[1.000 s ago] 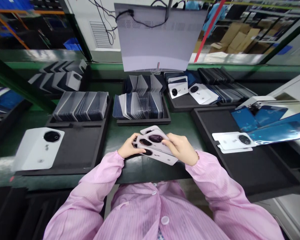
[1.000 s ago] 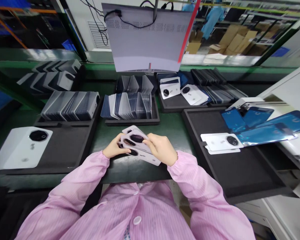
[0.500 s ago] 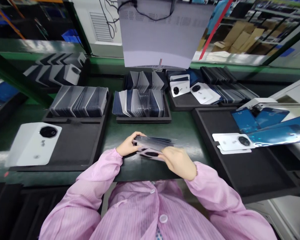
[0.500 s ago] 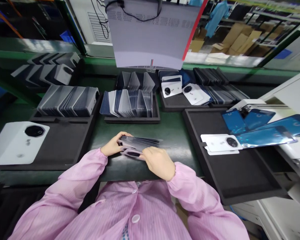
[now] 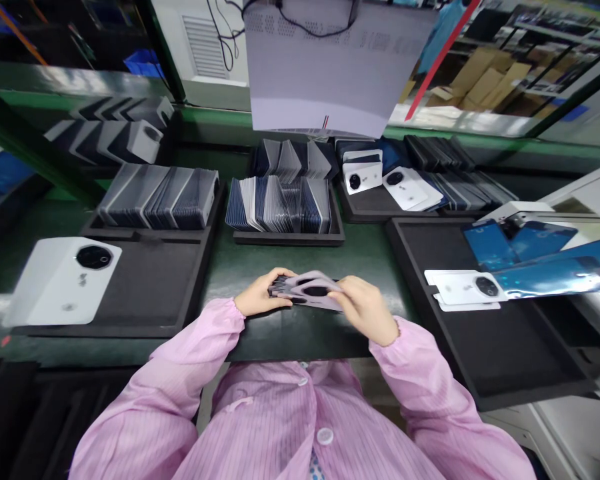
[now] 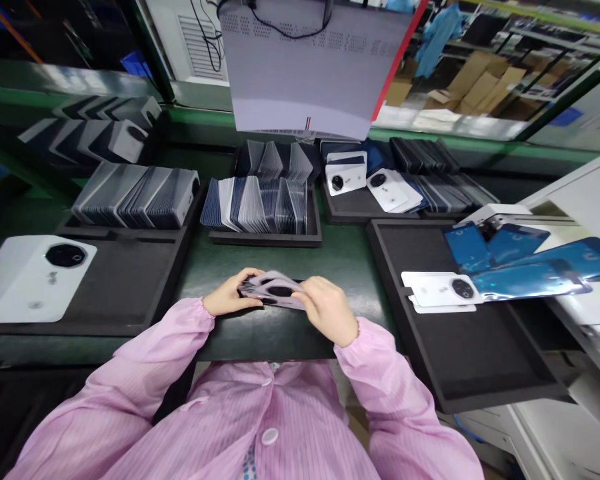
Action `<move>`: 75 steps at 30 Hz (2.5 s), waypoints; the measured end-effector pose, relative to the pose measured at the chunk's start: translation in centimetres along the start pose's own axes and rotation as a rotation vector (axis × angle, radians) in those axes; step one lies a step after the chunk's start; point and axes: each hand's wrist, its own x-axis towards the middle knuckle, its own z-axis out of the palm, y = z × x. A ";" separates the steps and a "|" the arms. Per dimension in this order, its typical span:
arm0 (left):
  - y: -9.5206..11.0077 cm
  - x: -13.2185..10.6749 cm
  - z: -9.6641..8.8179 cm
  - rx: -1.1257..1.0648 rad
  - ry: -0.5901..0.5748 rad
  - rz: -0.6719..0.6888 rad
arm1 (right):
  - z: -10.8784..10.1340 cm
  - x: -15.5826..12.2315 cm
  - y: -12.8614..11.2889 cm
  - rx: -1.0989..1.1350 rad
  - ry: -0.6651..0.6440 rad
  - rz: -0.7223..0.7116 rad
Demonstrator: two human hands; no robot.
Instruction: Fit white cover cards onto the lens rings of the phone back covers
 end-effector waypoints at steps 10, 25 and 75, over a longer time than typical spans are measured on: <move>0.1 0.4 -0.1 -0.002 -0.017 -0.050 | -1.3 -0.7 -3.1 -0.174 -0.288 -0.285; 0.4 -0.6 1.1 0.013 0.106 -0.112 | 4.7 -0.5 1.2 -0.168 0.130 0.023; 9.6 -11.5 -3.4 -0.884 0.758 -0.541 | 6.0 8.4 -7.5 0.908 -0.306 0.206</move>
